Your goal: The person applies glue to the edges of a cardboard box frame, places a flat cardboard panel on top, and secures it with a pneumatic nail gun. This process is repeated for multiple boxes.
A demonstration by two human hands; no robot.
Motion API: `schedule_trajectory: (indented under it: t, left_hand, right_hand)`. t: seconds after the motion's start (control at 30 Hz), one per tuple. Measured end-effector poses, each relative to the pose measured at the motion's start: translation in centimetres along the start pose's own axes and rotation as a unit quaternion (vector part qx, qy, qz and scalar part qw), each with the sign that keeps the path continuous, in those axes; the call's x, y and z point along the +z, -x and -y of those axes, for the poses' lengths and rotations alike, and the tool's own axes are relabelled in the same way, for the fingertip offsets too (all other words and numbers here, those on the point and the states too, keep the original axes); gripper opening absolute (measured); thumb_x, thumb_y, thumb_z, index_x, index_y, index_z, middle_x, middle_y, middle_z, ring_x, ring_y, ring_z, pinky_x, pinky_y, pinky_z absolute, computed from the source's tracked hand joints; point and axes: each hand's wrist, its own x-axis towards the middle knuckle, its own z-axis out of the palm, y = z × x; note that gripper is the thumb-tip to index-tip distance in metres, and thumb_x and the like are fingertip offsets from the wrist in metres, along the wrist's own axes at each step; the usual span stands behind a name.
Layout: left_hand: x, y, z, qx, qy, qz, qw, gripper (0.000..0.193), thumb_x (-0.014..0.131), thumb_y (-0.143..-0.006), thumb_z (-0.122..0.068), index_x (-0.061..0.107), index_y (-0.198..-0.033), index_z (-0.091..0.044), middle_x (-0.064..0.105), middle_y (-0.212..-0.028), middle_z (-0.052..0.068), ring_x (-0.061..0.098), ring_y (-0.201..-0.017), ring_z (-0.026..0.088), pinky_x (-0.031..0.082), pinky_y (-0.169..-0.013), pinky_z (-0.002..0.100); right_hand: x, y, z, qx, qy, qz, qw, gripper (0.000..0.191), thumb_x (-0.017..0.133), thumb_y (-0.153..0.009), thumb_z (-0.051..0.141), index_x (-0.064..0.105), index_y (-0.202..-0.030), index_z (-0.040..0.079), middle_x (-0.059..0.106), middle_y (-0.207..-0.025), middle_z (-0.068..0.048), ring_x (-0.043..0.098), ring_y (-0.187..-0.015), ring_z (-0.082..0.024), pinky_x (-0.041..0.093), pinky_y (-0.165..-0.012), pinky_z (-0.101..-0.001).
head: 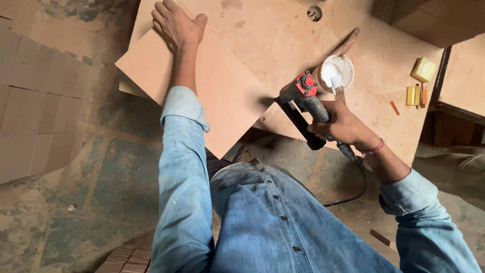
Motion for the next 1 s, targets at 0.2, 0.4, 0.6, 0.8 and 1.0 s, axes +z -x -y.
schedule_trajectory:
  t: [0.2, 0.4, 0.6, 0.8, 1.0]
  left_hand:
    - [0.0, -0.1, 0.0, 0.001, -0.005, -0.002, 1.0, 0.07, 0.087, -0.062, -0.044, 0.055, -0.104, 0.002, 0.057, -0.108, 0.016, 0.053, -0.106, 0.033, 0.042, -0.093, 0.046]
    - [-0.1, -0.1, 0.1, 0.005, -0.001, -0.011, 1.0, 0.069, 0.086, -0.062, -0.042, 0.055, -0.105, 0.003, 0.057, -0.108, 0.018, 0.053, -0.104, 0.033, 0.043, -0.093, 0.046]
    - [-0.7, 0.1, -0.1, 0.02, 0.01, -0.027, 0.999, 0.074, 0.087, -0.061, -0.043, 0.055, -0.107, 0.005, 0.057, -0.11, 0.02, 0.052, -0.104, 0.035, 0.042, -0.092, 0.048]
    - [-0.5, 0.1, 0.3, 0.032, 0.029, 0.013, 0.999, 0.077, 0.086, -0.072, -0.047, 0.053, -0.119, 0.006, 0.055, -0.121, 0.025, 0.049, -0.116, 0.04, 0.039, -0.099, 0.053]
    - [-2.7, 9.1, 1.2, 0.265, 0.134, 0.196, 0.935, 0.083, 0.075, -0.095, -0.052, 0.045, -0.154, -0.003, 0.04, -0.162, 0.021, 0.033, -0.153, 0.037, 0.02, -0.129, 0.054]
  right_hand:
    - [0.1, 0.1, 0.4, -0.006, 0.007, 0.002, 1.0, 0.029, 0.071, -0.08, 0.002, 0.063, -0.109, -0.001, 0.061, -0.067, -0.002, 0.059, -0.059, -0.011, 0.05, -0.052, -0.0292]
    - [0.5, 0.1, 0.8, -0.008, 0.029, 0.0, 1.0, 0.03, 0.072, -0.08, 0.0, 0.064, -0.109, -0.002, 0.061, -0.067, -0.002, 0.06, -0.059, -0.011, 0.049, -0.053, -0.0295]
    - [0.6, 0.0, 0.9, -0.011, 0.049, -0.004, 0.999, 0.034, 0.072, -0.079, 0.001, 0.064, -0.111, 0.0, 0.062, -0.066, -0.002, 0.061, -0.059, -0.011, 0.051, -0.053, -0.0291]
    - [0.2, 1.5, 1.0, 0.001, 0.043, -0.034, 0.999, 0.024, 0.074, -0.083, 0.004, 0.063, -0.102, -0.006, 0.061, -0.069, -0.004, 0.057, -0.058, -0.012, 0.045, -0.051, -0.0295]
    - [1.2, 2.6, 1.5, -0.006, 0.031, -0.04, 0.999, 0.037, 0.073, -0.077, 0.003, 0.064, -0.114, 0.003, 0.061, -0.069, -0.001, 0.057, -0.057, -0.011, 0.045, -0.049, -0.0288]
